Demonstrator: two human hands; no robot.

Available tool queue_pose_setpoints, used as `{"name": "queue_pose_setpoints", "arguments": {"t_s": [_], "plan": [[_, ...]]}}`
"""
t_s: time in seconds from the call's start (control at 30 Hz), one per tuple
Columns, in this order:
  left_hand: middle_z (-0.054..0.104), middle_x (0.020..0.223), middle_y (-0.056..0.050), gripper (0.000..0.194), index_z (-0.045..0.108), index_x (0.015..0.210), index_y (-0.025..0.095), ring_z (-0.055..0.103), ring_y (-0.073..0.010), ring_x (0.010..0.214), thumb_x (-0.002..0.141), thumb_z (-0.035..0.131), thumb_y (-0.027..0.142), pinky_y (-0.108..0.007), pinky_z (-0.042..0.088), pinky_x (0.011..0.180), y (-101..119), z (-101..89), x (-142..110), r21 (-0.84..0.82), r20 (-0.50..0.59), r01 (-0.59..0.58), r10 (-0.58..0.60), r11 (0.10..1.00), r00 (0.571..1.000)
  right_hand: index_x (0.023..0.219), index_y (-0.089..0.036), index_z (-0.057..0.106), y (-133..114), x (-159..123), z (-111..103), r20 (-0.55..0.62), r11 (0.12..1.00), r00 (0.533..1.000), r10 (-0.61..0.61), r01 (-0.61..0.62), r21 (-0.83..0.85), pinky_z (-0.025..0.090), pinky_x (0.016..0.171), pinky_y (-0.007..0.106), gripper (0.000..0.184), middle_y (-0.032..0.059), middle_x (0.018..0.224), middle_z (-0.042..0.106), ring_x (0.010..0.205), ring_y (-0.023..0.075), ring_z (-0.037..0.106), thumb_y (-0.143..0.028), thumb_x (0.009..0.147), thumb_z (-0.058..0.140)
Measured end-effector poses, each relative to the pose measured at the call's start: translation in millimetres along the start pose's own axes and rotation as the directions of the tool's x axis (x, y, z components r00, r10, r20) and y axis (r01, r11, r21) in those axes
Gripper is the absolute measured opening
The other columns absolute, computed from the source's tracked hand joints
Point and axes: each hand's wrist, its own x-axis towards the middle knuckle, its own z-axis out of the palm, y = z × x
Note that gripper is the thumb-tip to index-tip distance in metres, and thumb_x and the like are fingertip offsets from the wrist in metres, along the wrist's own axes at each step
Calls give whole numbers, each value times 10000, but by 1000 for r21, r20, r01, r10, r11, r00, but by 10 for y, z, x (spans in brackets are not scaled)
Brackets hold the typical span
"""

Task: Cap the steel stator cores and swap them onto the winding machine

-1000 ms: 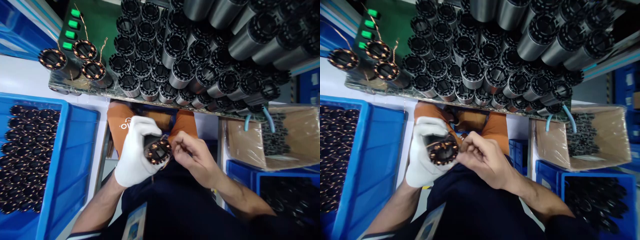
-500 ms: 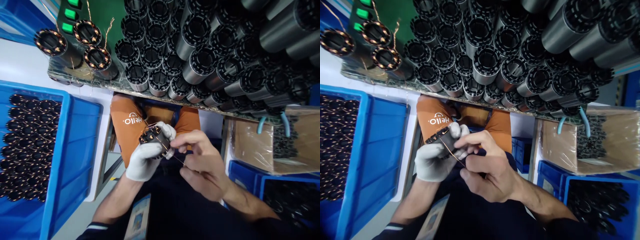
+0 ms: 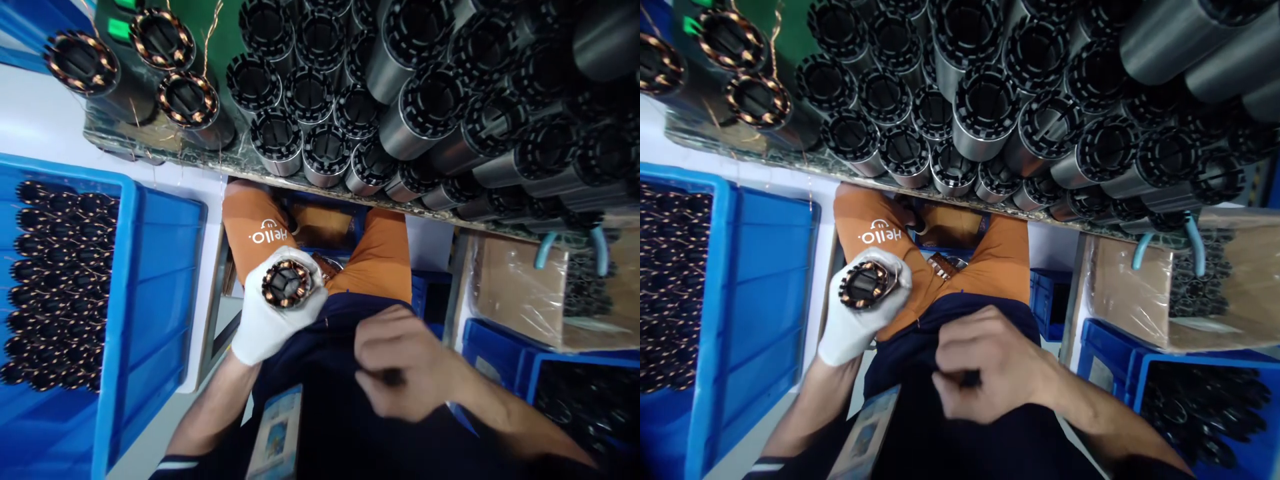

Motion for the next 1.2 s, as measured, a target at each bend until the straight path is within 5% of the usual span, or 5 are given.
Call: {"name": "queue_pose_setpoints", "arguments": {"t_s": [0.27,0.73,0.93,1.03,1.2], "plan": [[810,1374,-46,850,636,1591,342,844,-291,1151,825,996,263,-375,714,963,339,98,-130,373,179,-175,115,911,977,1152,-229,907,-91,513,-338,-215,967,950,225,-190,171,428,559,253,221,-18,898,737,632,89,558,-365,995,983],[720,981,-24,469,667,1142,296,714,-249,879,738,867,167,-415,600,763,270,173,-171,278,73,-355,349,893,934,1063,-277,783,-153,284,-630,-486,990,874,21,-84,-109,568,571,318,108,23,1115,727,693,123,664,-334,1078,874],[679,989,-19,438,647,1092,280,668,-207,827,731,865,162,-377,549,722,420,162,-156,310,188,-321,273,895,943,1111,-356,851,-353,324,-758,78,670,948,-307,274,-690,493,537,336,61,-99,1166,894,711,117,707,-295,1107,850],[713,1006,-15,450,647,1115,279,704,-211,840,748,895,201,-374,559,749,430,89,-193,484,231,-391,317,783,920,1109,-269,846,-325,324,-898,190,592,940,-285,328,-736,533,578,311,148,-72,1160,906,719,100,737,-218,1178,726],[775,1100,-30,347,688,1168,275,787,-251,927,880,866,198,-383,570,789,439,20,-178,820,377,-484,347,306,858,1712,-215,581,-387,251,-833,114,722,992,51,43,-690,688,1073,329,531,99,1783,584,1488,247,719,-132,1188,602]]}}
